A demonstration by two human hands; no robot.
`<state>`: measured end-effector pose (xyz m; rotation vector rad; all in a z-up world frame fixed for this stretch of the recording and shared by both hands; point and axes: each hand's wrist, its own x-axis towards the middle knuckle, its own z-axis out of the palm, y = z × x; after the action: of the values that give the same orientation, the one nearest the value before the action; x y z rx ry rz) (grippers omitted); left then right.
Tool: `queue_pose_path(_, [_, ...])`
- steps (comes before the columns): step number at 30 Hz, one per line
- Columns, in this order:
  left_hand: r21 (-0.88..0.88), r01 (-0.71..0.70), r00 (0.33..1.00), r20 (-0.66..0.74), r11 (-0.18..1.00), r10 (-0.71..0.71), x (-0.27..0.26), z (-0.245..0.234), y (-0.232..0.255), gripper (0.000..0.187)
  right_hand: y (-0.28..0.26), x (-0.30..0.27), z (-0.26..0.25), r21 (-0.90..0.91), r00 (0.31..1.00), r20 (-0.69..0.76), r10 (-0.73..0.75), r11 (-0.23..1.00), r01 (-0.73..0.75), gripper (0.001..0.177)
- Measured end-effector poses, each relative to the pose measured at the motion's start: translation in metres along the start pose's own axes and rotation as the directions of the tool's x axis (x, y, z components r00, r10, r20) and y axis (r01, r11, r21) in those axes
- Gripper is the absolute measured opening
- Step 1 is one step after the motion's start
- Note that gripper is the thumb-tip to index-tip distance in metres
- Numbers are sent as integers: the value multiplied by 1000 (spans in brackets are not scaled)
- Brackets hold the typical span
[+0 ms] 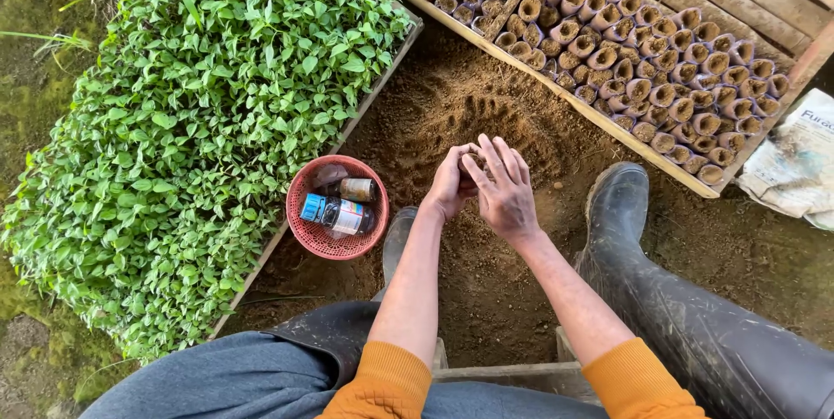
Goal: The person scoops soil from a pile on the ground and packs it into small plastic seedling pots arranged in wooden trays. They repeatedly fill the pots by hand and place them into the trays next to a bed of green seedlings.
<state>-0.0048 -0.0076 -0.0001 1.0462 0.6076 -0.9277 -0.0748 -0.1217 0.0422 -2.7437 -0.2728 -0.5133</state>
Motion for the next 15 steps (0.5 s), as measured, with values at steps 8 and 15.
queue_pose_path(8, [-9,-28,999,22,1000,28,-34,12,20,32,3,-2,6,-65,1000,11,24,998,-24,52])
queue_pose_path(15, [-32,-24,999,-27,999,23,-41,19,27,32,4,3,5,4,999,37,-13,1000,13,52])
